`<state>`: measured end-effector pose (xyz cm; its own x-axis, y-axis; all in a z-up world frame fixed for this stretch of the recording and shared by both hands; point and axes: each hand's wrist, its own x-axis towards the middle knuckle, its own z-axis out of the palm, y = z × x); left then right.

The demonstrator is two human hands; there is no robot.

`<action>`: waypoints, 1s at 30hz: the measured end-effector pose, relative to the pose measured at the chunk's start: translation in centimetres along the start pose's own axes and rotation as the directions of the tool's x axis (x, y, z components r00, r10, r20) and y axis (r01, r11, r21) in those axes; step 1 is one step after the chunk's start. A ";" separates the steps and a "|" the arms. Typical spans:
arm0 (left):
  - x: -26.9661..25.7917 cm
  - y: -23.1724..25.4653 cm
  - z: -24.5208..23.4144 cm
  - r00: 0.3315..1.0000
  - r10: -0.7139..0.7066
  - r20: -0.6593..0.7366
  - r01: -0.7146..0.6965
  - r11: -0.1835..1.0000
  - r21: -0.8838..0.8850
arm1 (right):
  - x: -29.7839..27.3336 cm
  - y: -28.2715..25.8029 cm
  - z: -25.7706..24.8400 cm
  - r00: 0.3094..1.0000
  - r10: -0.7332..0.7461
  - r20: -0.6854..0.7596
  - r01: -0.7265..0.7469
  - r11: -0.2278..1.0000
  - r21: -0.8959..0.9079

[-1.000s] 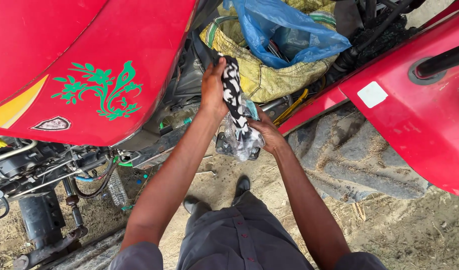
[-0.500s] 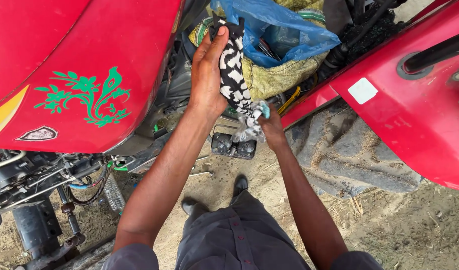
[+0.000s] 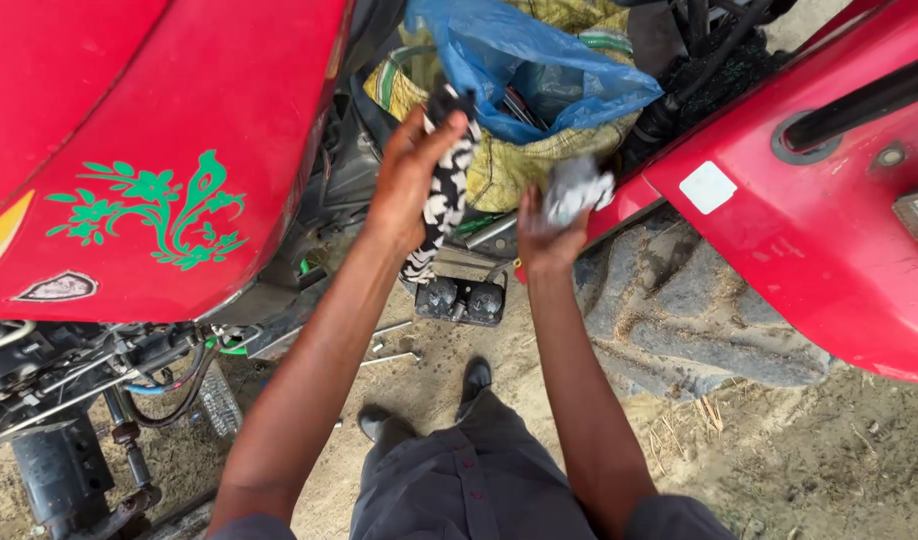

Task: Repairing and cleaning parts of a tractor engine, including working with fuel filters and cleaning with a cloth.

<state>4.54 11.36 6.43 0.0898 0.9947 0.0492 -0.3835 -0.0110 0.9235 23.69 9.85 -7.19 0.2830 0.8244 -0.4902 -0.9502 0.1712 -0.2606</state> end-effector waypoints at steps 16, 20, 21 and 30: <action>-2.8 -8.0 -2.8 0.904 -0.343 -0.255 0.382 0.916 0.125 | 2.6 1.3 -2.9 0.956 0.250 0.156 -0.083 0.738 -0.669; -2.8 -7.3 -3.6 0.962 -0.274 0.018 0.273 0.960 0.056 | -1.7 1.1 -0.3 0.799 0.548 0.248 -0.193 0.623 -0.758; -2.8 -6.9 -4.2 0.969 -0.229 0.091 0.222 0.972 0.079 | -2.0 1.1 0.3 0.735 0.598 0.321 -0.143 0.599 -0.788; -6.4 -2.8 -9.1 0.999 -0.027 -0.019 0.030 0.500 0.865 | -4.1 -3.8 7.3 0.750 0.242 0.615 0.488 0.425 -0.763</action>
<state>-3.29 5.91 0.05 0.0826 0.9964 0.0166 0.6061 -0.0635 0.7928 25.17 9.79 1.91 -0.0985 0.9919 0.0805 -0.1661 0.0634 -0.9841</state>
